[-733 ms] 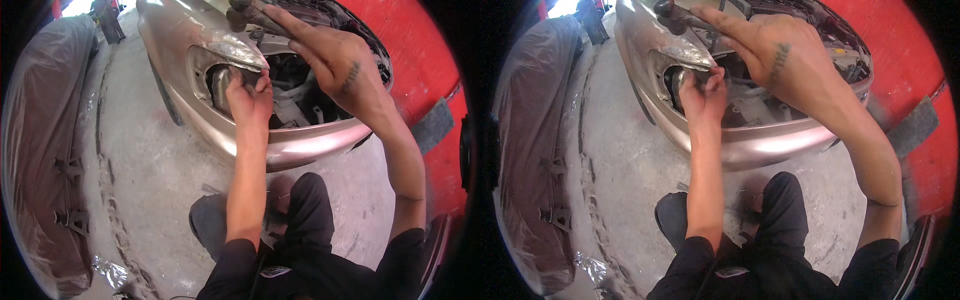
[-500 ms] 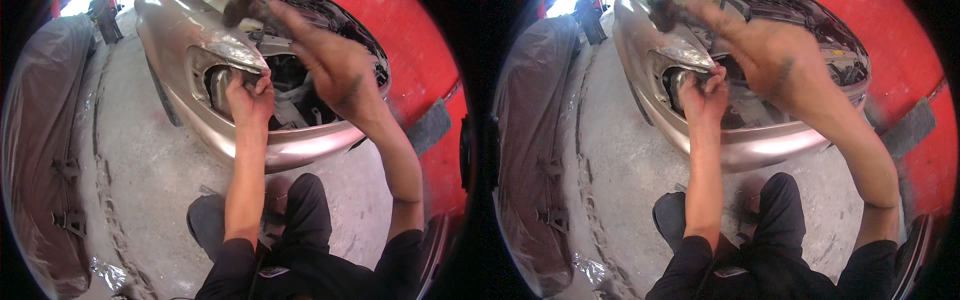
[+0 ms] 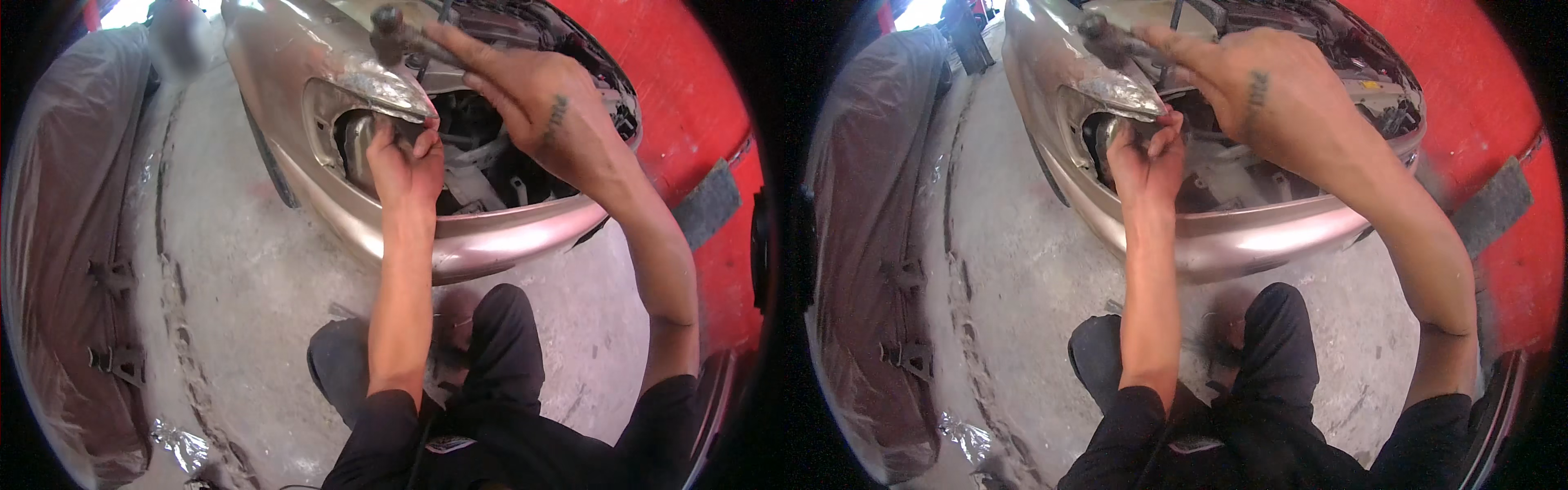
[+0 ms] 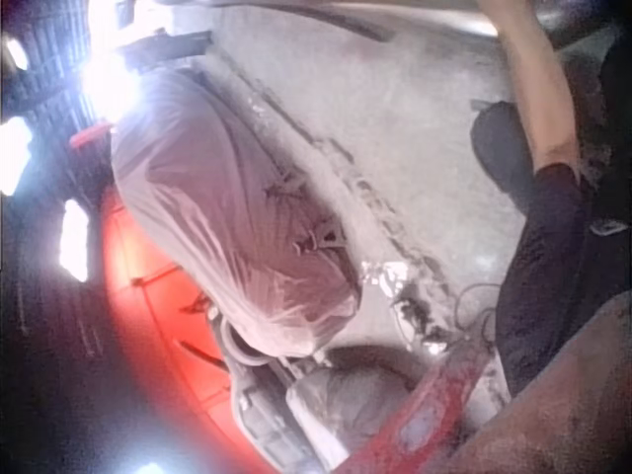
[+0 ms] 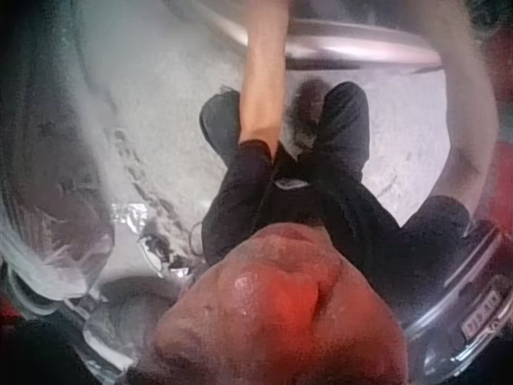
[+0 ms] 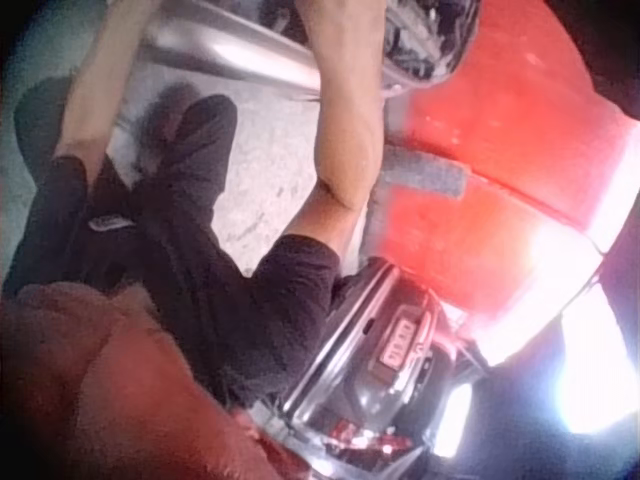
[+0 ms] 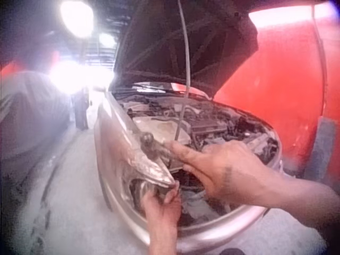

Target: The person uses a hammer and a metal rod to adjust and reshape the damaged metal frame surrounding a car's headlight housing, striking the metal while holding components in place.

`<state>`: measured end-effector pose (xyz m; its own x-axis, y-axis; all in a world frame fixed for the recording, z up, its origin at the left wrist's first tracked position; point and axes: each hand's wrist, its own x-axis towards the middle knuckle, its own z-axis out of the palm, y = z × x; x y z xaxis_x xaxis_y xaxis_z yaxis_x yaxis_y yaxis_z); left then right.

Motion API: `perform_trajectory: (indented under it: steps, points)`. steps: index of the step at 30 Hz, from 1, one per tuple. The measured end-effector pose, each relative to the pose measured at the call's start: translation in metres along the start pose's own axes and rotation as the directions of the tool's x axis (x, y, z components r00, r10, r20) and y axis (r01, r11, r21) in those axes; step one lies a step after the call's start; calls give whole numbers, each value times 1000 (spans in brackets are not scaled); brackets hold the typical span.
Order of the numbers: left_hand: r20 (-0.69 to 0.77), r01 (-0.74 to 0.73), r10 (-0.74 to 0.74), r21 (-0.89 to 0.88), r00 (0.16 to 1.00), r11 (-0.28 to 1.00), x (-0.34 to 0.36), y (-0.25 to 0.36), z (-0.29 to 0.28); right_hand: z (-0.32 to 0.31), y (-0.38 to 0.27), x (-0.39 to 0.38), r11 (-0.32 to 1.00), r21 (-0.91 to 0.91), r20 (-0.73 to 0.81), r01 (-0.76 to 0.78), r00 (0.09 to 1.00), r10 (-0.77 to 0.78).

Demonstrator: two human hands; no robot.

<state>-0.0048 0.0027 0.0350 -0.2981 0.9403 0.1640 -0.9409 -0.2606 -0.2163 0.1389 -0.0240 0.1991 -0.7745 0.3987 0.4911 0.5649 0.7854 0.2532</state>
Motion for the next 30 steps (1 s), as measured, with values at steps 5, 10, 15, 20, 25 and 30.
perform_trajectory:
  steps: [5, 10, 15, 20, 25, 30]
  points:
    - [-54, -25, 24, -29, 998, 999, -3, -7, 7, -18, -4, 1, 997, 50, -122, 53, 991, -47]
    - [-17, -32, 32, -9, 999, 999, 2, 5, 1, -24, -18, -1, 995, -96, 35, 1, 999, 3]
    - [2, 29, -29, -1, 1000, 1000, 8, 1, -3, 1, -7, -5, 998, 29, -152, 63, 987, -58]
    - [-70, -31, 37, 93, 997, 995, 5, 2, 7, 10, 11, 5, 1000, 31, -9, 6, 1000, -5]
    - [92, 65, -65, -2, 994, 998, 6, 6, -1, 6, 3, 0, 993, 117, -132, 31, 991, -15]
    - [27, 9, -11, 56, 1000, 998, 6, 6, -1, 10, 8, -1, 999, 45, 18, -2, 1000, 1]
